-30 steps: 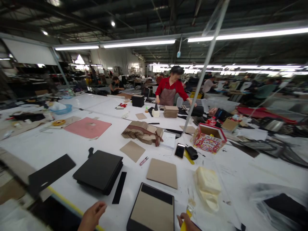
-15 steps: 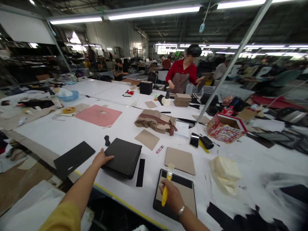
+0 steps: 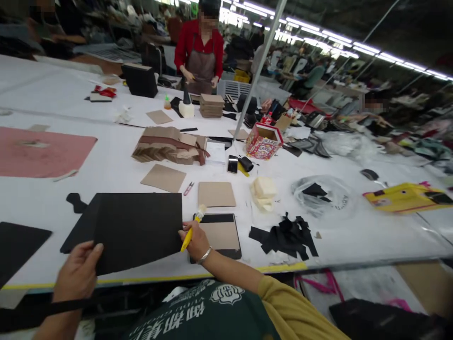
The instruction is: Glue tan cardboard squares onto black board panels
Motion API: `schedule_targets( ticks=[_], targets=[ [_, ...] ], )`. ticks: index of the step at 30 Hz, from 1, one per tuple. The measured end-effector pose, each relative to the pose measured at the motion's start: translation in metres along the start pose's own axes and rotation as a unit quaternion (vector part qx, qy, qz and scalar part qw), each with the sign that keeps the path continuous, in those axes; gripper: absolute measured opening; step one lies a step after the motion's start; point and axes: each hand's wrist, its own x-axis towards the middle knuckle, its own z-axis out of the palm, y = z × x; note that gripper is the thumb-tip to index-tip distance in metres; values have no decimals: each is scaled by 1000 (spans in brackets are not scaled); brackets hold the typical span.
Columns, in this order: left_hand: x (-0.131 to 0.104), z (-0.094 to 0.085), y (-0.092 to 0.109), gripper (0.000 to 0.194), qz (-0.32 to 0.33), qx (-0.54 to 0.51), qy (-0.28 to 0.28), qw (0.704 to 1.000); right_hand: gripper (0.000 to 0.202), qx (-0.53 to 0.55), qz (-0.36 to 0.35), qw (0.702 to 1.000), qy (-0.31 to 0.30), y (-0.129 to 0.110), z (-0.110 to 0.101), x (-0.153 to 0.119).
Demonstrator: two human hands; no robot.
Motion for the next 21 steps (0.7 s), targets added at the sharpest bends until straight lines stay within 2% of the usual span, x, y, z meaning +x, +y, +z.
schedule_targets(
  ticks=[3, 5, 7, 10, 12, 15, 21],
  targets=[
    [-54, 67, -17, 43, -73, -74, -126, 987, 13, -36, 67, 995, 69, 51, -46, -21],
    [-79, 110, -30, 40, -83, -90, -199, 972, 13, -45, 103, 989, 92, 87, -76, -36],
    [-92, 146, -42, 36, -57, -52, -255, 964, 12, -54, 123, 986, 101, 118, -100, -49],
    [-98, 186, -55, 32, 23, 68, -317, 946, 7, -76, 132, 983, 101, 154, -121, -61],
    [-97, 204, -60, 31, 71, 156, -332, 928, 4, -93, 126, 983, 93, 172, -128, -65],
    [-97, 221, -60, 31, 103, 243, -326, 908, 2, -114, 115, 984, 78, 194, -133, -67],
    [-106, 235, -53, 23, 110, 293, -276, 909, 6, -127, 112, 985, 37, 214, -143, -65]
  ],
)
